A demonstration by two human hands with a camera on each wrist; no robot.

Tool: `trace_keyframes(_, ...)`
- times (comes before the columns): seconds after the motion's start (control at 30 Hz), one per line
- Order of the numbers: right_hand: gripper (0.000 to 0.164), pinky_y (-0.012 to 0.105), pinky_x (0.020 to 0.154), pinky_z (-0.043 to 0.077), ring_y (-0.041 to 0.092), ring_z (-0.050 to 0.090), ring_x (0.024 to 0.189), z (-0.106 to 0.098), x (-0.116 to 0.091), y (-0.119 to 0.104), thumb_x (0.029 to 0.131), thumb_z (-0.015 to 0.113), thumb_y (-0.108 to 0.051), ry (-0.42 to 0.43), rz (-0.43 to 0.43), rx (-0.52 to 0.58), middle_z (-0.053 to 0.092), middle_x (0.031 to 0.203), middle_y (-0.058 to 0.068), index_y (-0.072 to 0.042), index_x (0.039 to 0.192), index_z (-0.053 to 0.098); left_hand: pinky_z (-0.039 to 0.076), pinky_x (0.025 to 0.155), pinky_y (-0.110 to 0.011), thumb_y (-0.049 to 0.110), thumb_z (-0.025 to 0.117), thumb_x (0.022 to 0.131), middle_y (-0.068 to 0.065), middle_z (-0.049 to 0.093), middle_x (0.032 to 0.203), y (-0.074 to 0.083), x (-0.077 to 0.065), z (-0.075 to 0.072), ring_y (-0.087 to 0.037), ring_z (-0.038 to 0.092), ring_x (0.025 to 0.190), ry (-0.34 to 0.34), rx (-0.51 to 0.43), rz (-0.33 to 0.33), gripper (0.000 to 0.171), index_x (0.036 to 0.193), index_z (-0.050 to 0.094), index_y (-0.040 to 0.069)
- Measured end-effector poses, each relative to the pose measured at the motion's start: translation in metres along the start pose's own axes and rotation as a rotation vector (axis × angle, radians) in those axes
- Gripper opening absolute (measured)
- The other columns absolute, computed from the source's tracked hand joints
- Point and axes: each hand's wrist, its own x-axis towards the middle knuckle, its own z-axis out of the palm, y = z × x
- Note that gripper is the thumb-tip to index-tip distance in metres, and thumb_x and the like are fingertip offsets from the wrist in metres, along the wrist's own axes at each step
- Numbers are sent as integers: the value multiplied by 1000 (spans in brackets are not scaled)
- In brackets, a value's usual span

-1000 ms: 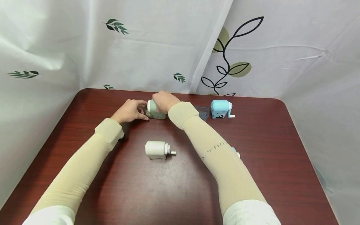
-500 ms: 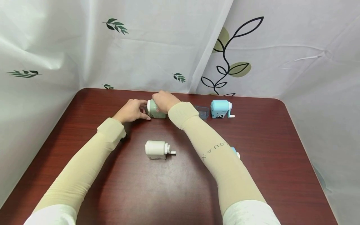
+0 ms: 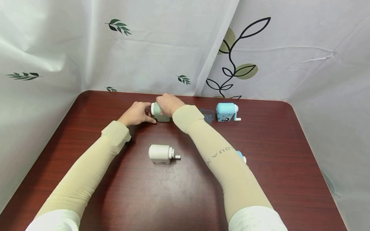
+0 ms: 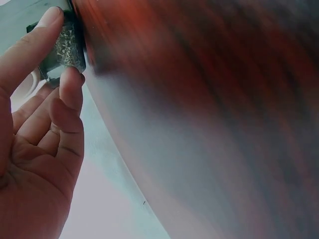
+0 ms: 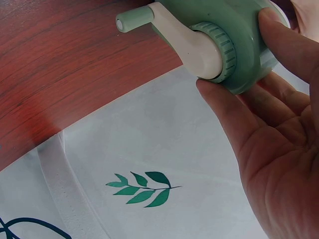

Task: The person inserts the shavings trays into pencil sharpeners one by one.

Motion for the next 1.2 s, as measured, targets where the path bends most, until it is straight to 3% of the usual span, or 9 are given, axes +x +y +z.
trace_keyframes(1.2,47,34,92,49,23,61,104,2,0,1,93,74,-16,6,2,18,66,119,11,-2,135,58,51,72,-33,24,95,67,1,69,77,2,4,2,-15,64,69,29,0,-10,47,101,67,9)
